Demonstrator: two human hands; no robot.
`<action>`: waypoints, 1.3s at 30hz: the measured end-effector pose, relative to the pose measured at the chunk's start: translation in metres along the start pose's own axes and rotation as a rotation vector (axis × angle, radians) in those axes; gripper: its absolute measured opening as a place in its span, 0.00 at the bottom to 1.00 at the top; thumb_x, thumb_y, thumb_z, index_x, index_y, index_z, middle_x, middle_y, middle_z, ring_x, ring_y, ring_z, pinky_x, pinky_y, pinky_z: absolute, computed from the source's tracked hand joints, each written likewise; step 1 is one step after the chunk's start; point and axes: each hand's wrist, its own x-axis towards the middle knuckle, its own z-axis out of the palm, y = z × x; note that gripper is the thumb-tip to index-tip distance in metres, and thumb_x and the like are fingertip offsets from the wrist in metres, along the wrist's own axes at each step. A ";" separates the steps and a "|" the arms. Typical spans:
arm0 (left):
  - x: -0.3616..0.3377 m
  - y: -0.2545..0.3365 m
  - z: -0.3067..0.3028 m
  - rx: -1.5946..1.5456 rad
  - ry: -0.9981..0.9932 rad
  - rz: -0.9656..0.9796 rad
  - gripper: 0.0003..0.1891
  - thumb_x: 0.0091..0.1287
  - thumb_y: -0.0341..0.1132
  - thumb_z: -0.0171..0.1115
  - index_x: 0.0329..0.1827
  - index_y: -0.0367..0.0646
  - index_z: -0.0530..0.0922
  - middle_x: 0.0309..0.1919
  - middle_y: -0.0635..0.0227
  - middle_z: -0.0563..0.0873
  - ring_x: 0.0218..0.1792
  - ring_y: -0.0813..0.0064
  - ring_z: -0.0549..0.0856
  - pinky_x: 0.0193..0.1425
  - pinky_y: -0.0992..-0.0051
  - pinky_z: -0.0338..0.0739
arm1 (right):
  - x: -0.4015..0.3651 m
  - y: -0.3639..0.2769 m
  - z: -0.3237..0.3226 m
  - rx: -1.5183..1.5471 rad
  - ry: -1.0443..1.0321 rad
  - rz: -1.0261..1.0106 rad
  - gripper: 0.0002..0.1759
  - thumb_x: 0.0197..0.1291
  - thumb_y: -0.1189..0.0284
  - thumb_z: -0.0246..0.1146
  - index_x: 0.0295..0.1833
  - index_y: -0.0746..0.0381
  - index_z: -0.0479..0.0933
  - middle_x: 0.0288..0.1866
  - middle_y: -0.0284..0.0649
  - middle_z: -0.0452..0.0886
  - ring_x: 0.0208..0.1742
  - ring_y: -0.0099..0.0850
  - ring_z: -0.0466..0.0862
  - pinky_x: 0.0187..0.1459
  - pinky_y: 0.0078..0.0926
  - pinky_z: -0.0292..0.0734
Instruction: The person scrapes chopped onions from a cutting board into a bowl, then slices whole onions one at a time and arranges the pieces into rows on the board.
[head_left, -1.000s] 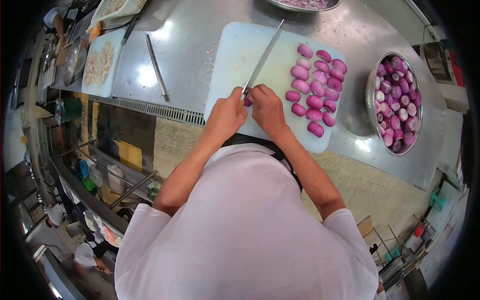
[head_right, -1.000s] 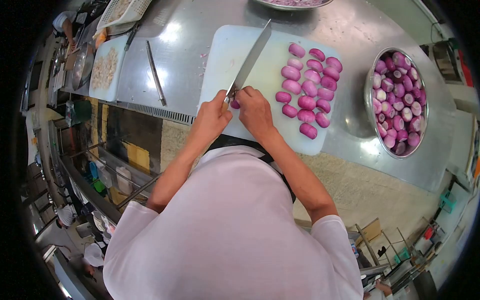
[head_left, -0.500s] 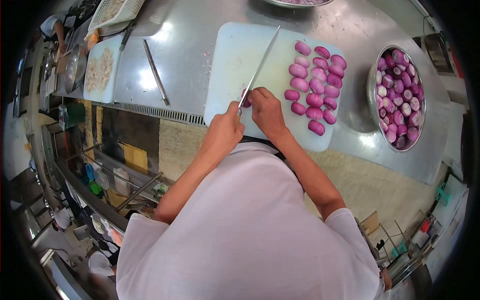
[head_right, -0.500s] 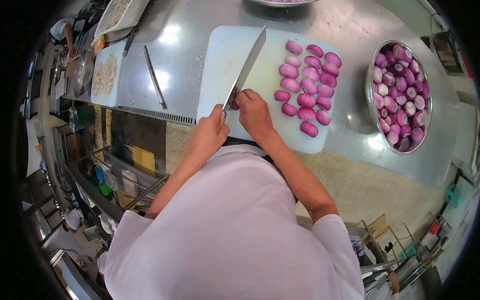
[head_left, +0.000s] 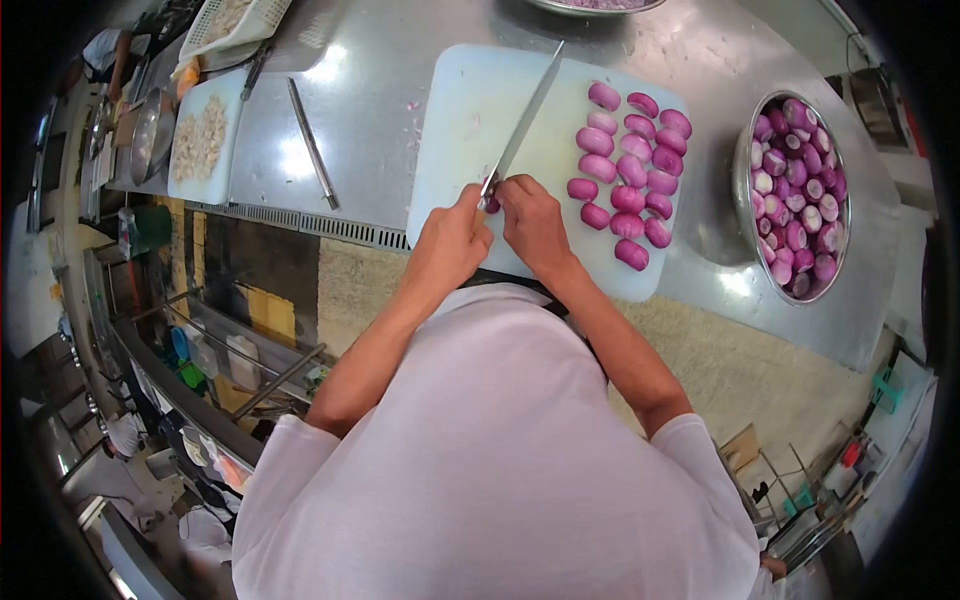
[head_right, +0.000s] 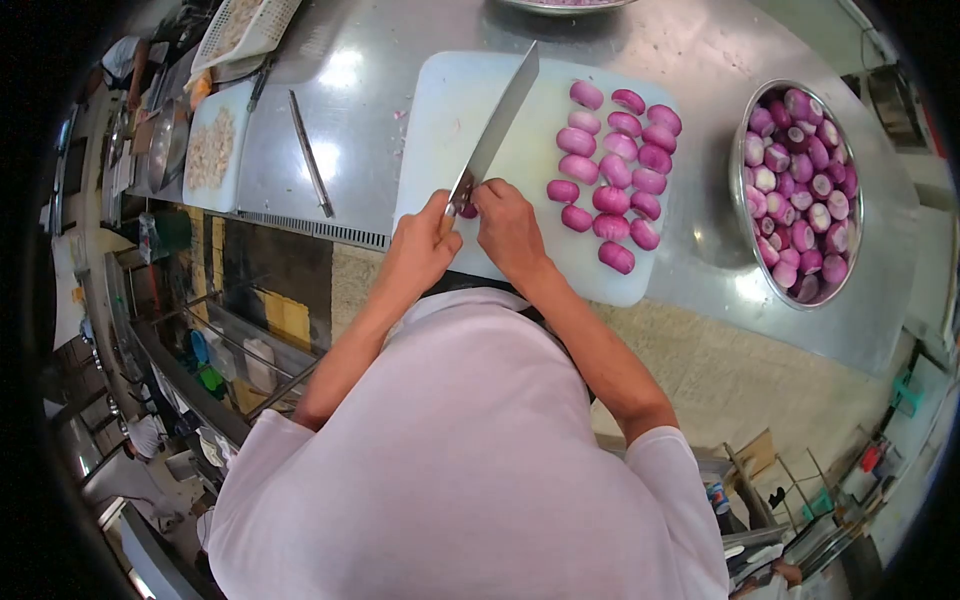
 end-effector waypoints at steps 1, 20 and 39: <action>-0.008 0.010 -0.011 -0.011 -0.039 -0.051 0.16 0.61 0.26 0.58 0.52 0.37 0.70 0.21 0.47 0.78 0.25 0.44 0.80 0.30 0.56 0.72 | 0.000 0.002 0.000 -0.021 -0.009 -0.006 0.07 0.50 0.89 0.58 0.35 0.68 0.76 0.35 0.49 0.78 0.40 0.50 0.81 0.41 0.44 0.79; -0.029 0.008 -0.006 0.009 -0.077 -0.115 0.17 0.62 0.27 0.56 0.54 0.37 0.70 0.18 0.50 0.76 0.22 0.48 0.77 0.30 0.57 0.72 | -0.005 0.003 0.005 0.035 0.071 0.008 0.05 0.54 0.88 0.58 0.34 0.68 0.75 0.34 0.48 0.78 0.36 0.49 0.81 0.37 0.42 0.79; -0.020 0.002 0.006 0.037 -0.123 -0.115 0.17 0.62 0.24 0.56 0.54 0.32 0.69 0.24 0.41 0.81 0.30 0.37 0.82 0.35 0.48 0.73 | -0.008 0.009 0.007 0.045 0.082 -0.021 0.03 0.57 0.86 0.59 0.35 0.69 0.76 0.34 0.49 0.78 0.34 0.50 0.81 0.36 0.42 0.79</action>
